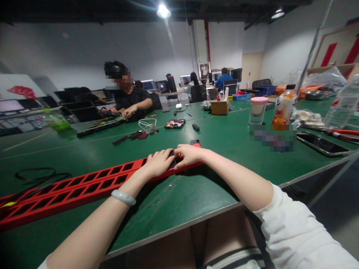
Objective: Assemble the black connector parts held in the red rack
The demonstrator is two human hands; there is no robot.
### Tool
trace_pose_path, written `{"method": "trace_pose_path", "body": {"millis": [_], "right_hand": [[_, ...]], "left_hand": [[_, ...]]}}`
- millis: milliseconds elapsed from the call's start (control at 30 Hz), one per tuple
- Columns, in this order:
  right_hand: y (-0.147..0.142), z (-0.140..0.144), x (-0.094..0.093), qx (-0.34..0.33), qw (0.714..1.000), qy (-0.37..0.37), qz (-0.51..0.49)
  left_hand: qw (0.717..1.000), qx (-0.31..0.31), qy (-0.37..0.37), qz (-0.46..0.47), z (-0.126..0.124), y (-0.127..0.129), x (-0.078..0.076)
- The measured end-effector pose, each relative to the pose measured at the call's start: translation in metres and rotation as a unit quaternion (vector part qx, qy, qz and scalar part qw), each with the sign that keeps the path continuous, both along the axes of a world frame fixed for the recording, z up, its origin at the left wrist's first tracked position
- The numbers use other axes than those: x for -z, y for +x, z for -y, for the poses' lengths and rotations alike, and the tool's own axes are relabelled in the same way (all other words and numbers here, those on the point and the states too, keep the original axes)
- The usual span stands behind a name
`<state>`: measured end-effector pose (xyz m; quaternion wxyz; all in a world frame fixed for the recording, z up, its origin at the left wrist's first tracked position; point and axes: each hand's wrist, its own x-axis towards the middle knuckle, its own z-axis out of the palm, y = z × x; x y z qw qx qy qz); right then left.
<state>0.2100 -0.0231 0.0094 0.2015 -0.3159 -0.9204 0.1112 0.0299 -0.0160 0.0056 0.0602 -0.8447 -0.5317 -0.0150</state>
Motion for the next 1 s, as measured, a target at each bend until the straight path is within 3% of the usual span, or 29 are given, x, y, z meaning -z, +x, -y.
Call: {"method": "trace_pose_path", "body": {"millis": [700, 1000], "right_hand": [[0.0, -0.005, 0.006, -0.001, 0.999, 0.025, -0.021], [-0.003, -0.009, 0.012, 0.037, 0.997, 0.051, -0.046]], "left_hand": [[1.0, 0.007, 0.004, 0.0, -0.003, -0.002, 0.003], [1.0, 0.002, 0.004, 0.0, -0.003, -0.001, 0.003]]}}
